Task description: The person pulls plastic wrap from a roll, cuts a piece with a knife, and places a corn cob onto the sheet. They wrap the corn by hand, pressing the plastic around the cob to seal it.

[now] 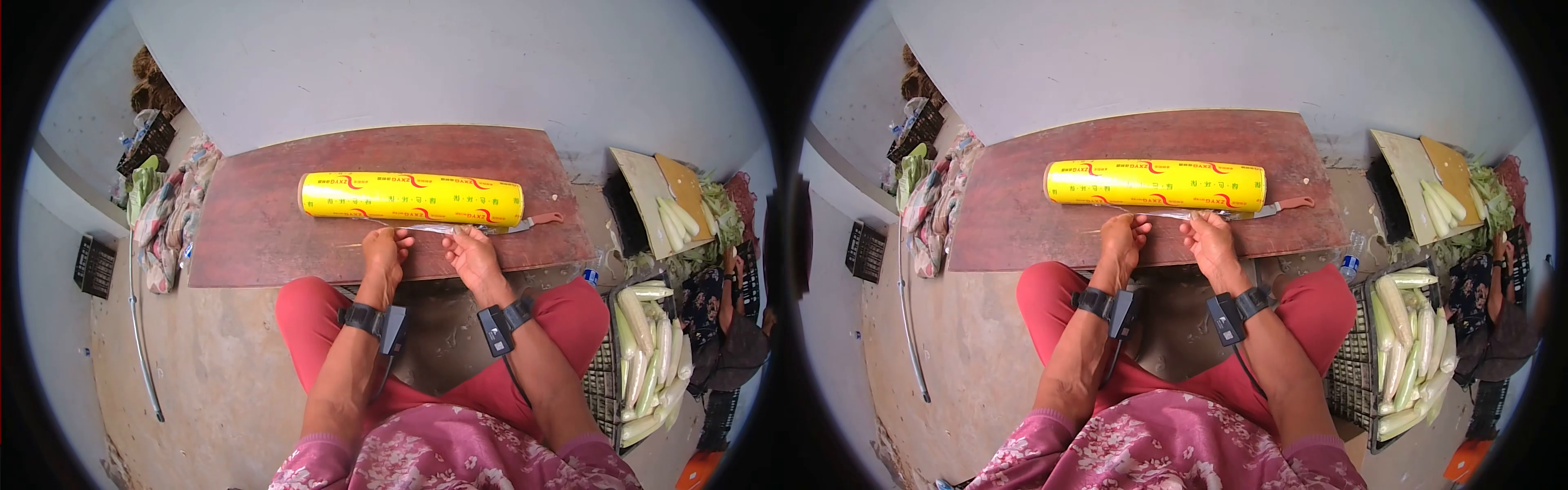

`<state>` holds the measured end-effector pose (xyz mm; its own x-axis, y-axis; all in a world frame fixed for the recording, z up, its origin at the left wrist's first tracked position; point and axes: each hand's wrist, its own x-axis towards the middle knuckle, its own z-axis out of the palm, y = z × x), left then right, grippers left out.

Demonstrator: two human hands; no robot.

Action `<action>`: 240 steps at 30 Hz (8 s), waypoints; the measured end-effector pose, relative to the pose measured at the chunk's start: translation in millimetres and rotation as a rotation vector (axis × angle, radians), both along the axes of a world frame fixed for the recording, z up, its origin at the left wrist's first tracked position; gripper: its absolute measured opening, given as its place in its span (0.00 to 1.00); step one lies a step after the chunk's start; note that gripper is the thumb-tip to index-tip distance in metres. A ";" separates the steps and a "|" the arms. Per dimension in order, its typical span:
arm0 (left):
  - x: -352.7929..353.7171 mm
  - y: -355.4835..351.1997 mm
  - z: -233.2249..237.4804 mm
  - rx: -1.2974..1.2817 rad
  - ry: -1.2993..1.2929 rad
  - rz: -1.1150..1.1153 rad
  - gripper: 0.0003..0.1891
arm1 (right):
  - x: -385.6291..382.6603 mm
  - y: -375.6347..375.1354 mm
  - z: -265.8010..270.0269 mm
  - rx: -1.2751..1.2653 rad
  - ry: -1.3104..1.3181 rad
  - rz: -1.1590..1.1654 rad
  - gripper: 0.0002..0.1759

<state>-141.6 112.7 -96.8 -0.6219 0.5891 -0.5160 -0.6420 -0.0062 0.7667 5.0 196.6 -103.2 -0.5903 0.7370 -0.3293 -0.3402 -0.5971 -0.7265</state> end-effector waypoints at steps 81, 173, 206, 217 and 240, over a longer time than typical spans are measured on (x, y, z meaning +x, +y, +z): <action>57.1 0.5 7.9 0.189 -0.295 -0.206 0.06 | 32.4 3.8 -6.7 -0.439 0.163 -0.216 0.08; -9.1 56.9 82.6 0.426 -0.016 -0.218 0.23 | 22.7 131.0 75.4 0.187 0.049 0.144 0.24; -81.6 139.2 140.9 0.315 0.132 -0.239 0.26 | -32.9 197.9 127.0 0.288 0.103 0.085 0.13; -116.8 183.9 163.7 0.270 0.317 -0.228 0.27 | -40.9 202.3 136.5 0.358 0.139 0.093 0.15; -95.2 82.1 111.9 0.438 0.303 -0.395 0.03 | -5.4 151.8 50.1 0.259 -0.029 0.373 0.11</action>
<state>-236.8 194.8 15.1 -0.3956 0.9183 -0.0131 -0.4164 -0.1666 0.8938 -0.3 348.4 -53.1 -0.8240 0.5364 -0.1825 -0.1135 -0.4719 -0.8743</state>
